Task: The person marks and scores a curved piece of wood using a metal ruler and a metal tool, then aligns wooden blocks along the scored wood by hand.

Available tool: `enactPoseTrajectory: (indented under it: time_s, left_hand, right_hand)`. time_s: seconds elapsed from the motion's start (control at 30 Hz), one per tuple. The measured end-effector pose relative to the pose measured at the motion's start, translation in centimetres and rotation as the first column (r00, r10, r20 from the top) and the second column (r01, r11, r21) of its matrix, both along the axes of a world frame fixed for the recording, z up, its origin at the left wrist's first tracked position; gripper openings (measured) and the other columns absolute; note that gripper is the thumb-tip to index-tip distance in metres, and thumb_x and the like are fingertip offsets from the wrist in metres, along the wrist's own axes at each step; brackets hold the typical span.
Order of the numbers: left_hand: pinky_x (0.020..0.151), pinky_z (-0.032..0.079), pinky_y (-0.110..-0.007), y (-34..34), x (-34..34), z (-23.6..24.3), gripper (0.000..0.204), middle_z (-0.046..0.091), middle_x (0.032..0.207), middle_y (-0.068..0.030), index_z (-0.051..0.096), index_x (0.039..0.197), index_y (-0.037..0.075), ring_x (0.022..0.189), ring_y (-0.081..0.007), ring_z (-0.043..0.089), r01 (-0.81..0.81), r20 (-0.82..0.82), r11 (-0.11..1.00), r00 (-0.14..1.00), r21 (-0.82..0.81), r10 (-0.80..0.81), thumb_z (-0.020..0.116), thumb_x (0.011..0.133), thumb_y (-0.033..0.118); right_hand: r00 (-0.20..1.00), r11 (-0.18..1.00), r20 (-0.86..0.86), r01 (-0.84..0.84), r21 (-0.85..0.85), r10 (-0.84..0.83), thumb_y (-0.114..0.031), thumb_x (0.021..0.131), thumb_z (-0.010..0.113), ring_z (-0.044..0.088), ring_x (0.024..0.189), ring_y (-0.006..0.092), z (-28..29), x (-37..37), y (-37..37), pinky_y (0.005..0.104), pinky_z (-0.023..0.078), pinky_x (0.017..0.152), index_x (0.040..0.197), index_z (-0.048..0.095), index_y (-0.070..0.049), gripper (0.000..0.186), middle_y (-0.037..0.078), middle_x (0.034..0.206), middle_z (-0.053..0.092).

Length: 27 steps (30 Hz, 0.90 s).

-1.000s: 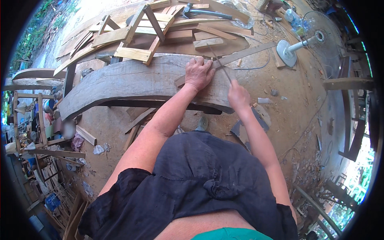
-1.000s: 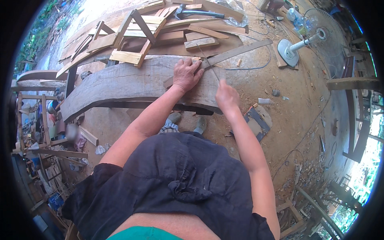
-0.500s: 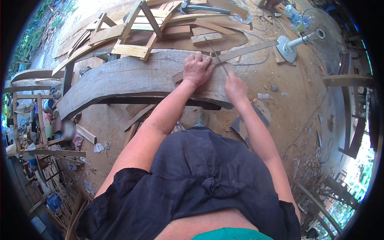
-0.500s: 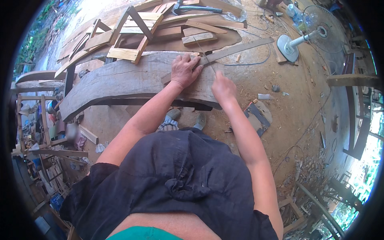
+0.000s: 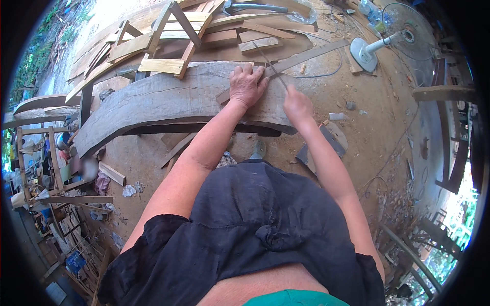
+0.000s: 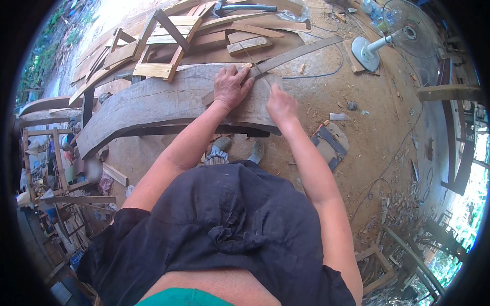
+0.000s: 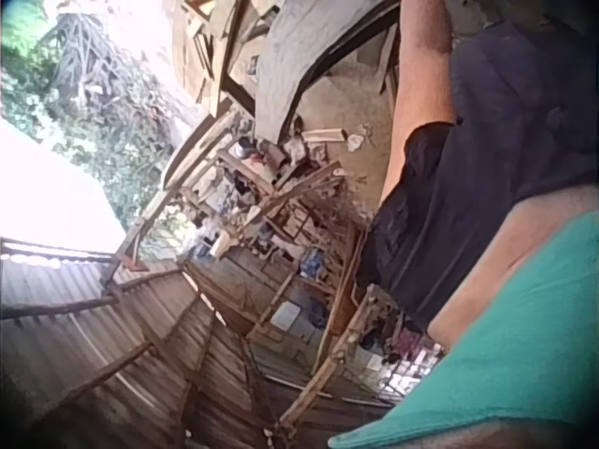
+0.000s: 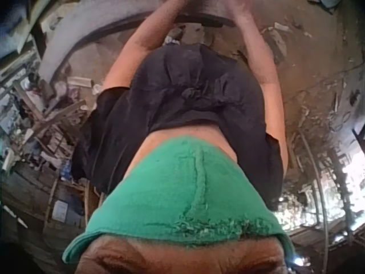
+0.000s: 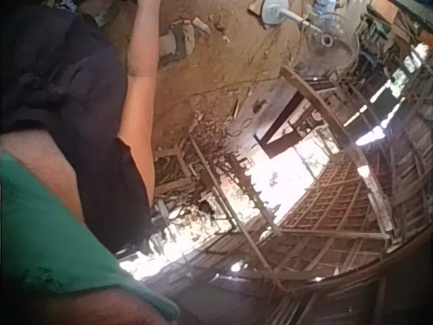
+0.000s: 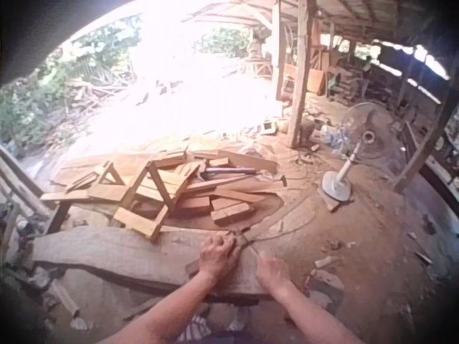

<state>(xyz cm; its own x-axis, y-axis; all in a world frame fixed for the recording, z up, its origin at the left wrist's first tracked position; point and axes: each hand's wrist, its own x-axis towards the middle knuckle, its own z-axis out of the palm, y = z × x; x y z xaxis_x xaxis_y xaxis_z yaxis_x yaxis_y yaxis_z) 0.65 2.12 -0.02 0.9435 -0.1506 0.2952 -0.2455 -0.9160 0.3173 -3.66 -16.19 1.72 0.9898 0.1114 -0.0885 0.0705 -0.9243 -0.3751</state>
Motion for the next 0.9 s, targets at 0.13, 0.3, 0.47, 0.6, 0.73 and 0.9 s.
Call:
enactPoseTrajectory:
  time_s: [0.13,0.3,0.47,0.6,0.73,0.9]
  left_hand:
    - [0.079,0.04,-0.041,0.2,-0.3,-0.1,0.034,0.056,0.101,-0.0064,0.065,0.109,0.023,0.093,-0.0279,0.052,-0.041,0.006,0.999,0.999,0.015,0.041,0.063,0.08,0.041]
    - [0.079,0.041,-0.042,0.4,-0.1,-0.5,0.036,0.056,0.103,-0.0073,0.065,0.11,0.022,0.095,-0.0278,0.052,-0.035,0.054,0.999,0.998,0.018,0.034,0.063,0.079,0.041]
    - [0.08,0.041,-0.042,0.0,-0.2,0.0,0.037,0.055,0.104,-0.0073,0.065,0.111,0.022,0.096,-0.0278,0.052,0.0,0.024,1.0,1.0,0.025,-0.001,0.064,0.079,0.041]
    - [0.078,0.042,-0.041,0.2,-0.2,-0.3,0.039,0.056,0.097,-0.0073,0.063,0.114,0.021,0.089,-0.0276,0.053,-0.023,0.055,0.999,0.998,0.032,0.022,0.063,0.081,0.041]
    - [0.078,0.042,-0.041,0.4,-0.3,-0.2,0.039,0.056,0.098,-0.0072,0.063,0.115,0.021,0.089,-0.0275,0.053,-0.022,0.033,0.998,0.999,0.058,0.02,0.063,0.081,0.042]
    - [0.077,0.041,-0.042,0.1,0.0,-0.4,0.037,0.055,0.103,-0.007,0.063,0.111,0.022,0.092,-0.0281,0.053,-0.002,0.042,0.999,0.999,0.05,0.0,0.063,0.079,0.041]
  right_hand:
    - [0.999,1.0,0.041,-0.008,0.018,0.007,-0.016,0.091,0.042,0.064,0.072,0.0436,-0.1,-0.6,-0.4,0.0557,0.048,0.066,0.093,0.05,-0.007,0.012,0.024,0.074,0.064]
    - [0.998,1.0,-0.064,0.011,-0.01,-0.012,-0.017,0.092,0.042,0.064,0.072,0.0433,0.8,-5.2,-2.8,0.0553,0.048,0.065,0.094,0.05,-0.007,0.013,0.024,0.073,0.064]
    - [0.999,1.0,0.034,0.006,-0.022,-0.005,-0.017,0.091,0.042,0.064,0.075,0.0441,0.1,1.2,0.7,0.0557,0.048,0.068,0.096,0.051,-0.006,0.015,0.024,0.075,0.064]
    - [1.0,1.0,-0.004,0.009,-0.022,-0.009,-0.016,0.091,0.042,0.063,0.076,0.0442,0.2,-0.2,-0.1,0.0559,0.047,0.069,0.095,0.051,-0.007,0.014,0.024,0.077,0.065]
    - [0.99,0.998,-0.121,0.065,-0.025,-0.067,-0.016,0.091,0.04,0.063,0.075,0.045,1.6,-6.1,-3.0,0.0557,0.047,0.067,0.095,0.05,-0.007,0.014,0.025,0.077,0.064]
    - [0.998,1.0,-0.058,0.011,-0.016,-0.012,-0.02,0.093,0.043,0.064,0.078,0.0442,0.7,-0.9,-0.6,0.055,0.048,0.069,0.095,0.05,-0.007,0.015,0.024,0.079,0.065]
